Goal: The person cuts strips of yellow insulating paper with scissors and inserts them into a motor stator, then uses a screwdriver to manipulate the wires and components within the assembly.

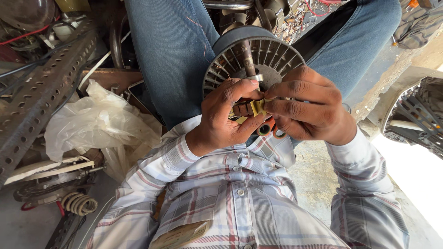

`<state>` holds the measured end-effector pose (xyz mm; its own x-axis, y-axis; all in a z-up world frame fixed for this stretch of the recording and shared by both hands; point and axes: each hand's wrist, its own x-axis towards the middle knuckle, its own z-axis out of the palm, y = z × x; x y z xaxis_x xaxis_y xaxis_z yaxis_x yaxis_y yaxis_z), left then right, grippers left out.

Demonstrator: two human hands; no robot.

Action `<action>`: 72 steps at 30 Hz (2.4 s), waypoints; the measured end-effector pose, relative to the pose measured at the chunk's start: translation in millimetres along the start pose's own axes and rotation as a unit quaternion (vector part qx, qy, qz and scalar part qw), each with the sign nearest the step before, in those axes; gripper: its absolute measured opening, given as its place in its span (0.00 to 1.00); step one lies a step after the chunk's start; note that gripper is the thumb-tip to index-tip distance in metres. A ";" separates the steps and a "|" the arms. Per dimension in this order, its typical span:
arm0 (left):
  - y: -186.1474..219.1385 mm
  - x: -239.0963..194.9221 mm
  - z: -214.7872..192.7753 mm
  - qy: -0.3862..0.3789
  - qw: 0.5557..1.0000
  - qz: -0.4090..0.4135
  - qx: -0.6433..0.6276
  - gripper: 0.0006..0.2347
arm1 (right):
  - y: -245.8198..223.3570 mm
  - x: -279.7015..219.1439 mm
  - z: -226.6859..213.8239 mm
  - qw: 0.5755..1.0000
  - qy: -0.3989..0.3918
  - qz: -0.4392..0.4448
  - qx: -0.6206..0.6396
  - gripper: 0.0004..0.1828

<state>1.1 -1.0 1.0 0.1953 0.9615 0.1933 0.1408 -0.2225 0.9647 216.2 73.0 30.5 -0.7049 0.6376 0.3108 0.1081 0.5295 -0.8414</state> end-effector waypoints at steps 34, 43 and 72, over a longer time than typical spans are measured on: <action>-3.7 -7.3 0.7 -0.028 0.999 0.014 -0.007 0.23 | -46.4 -12.2 36.1 0.965 0.106 0.234 -0.053 0.14; -3.0 -7.6 1.8 -0.025 1.000 0.017 0.003 0.22 | -49.4 -12.8 35.5 0.964 0.099 0.243 -0.047 0.08; 2.8 7.2 -16.0 -0.016 0.990 0.131 -0.048 0.12 | -32.3 -31.9 60.4 0.975 0.166 0.149 0.007 0.11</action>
<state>-12.6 7.9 7.9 0.2434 0.8666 0.4356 -0.0124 -0.4463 0.8948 192.9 1.8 21.1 -0.3780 0.9089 0.1760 0.2617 0.2873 -0.9214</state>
